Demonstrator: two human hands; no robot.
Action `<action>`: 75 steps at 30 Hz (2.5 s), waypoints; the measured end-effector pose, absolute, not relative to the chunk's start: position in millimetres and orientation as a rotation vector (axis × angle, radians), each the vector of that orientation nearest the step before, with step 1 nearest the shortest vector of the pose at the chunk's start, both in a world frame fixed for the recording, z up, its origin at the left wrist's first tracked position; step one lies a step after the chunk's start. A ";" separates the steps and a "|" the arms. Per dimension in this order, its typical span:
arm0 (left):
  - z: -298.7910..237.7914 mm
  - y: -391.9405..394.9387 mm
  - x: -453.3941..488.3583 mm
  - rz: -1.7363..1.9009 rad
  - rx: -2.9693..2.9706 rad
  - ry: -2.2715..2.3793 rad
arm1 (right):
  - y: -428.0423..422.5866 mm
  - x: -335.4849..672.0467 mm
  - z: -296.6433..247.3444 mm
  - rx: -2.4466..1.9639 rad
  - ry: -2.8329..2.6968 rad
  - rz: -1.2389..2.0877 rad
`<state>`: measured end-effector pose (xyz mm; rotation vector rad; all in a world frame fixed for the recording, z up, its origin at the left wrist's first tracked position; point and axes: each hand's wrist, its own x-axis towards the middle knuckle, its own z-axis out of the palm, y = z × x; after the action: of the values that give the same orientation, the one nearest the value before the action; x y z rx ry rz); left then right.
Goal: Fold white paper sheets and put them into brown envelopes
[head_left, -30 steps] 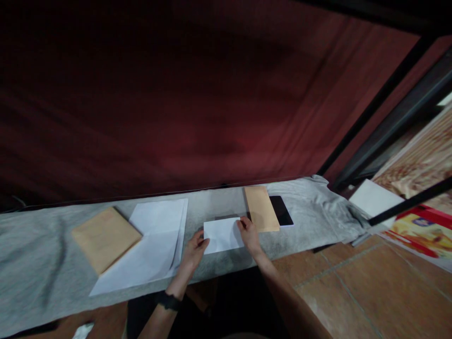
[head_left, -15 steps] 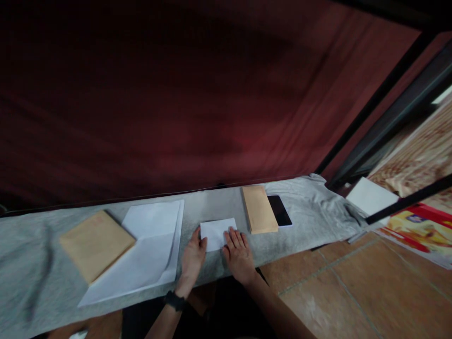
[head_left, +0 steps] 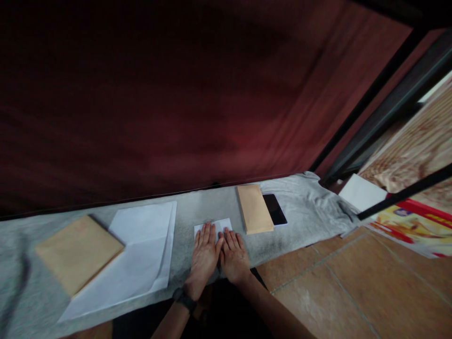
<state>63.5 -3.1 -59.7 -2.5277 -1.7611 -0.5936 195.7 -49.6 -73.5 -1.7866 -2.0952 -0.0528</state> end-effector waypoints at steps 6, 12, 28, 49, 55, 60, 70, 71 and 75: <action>-68.8 -4.6 53.2 -0.569 -2.379 -1.862 | -51.5 195.7 -75.2 -1.791 -2.027 -0.145; -69.1 -18.5 37.1 -0.587 -2.324 -1.919 | -51.6 201.1 -72.3 -1.789 -2.033 -0.102; -69.0 -21.4 38.1 -0.564 -2.311 -1.971 | -15.4 208.2 -78.8 -1.725 -2.106 -0.113; -68.6 -47.1 46.1 -0.592 -2.434 -1.887 | -23.2 219.0 -81.6 -1.757 -2.069 -0.150; -63.9 -54.6 31.9 -0.590 -2.383 -1.936 | -23.7 219.3 -82.4 -1.743 -2.070 -0.166; -62.9 -63.2 30.6 -0.581 -2.337 -1.958 | -24.8 219.0 -82.5 -1.724 -2.068 -0.184; -65.3 -80.8 37.7 -0.565 -2.515 -1.804 | -28.1 220.5 -72.5 -1.713 -2.072 -0.132; -65.3 -80.7 37.1 -0.557 -2.522 -1.800 | -31.9 220.4 -70.7 -1.695 -2.081 -0.124; -63.9 -79.5 37.1 -0.549 -2.514 -1.813 | -56.6 219.0 -65.5 -1.548 -2.225 -0.031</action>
<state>37.1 -79.5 -63.9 -2.5137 -1.8134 -0.5492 219.0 -56.6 -65.5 -1.5475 -2.2253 -0.0306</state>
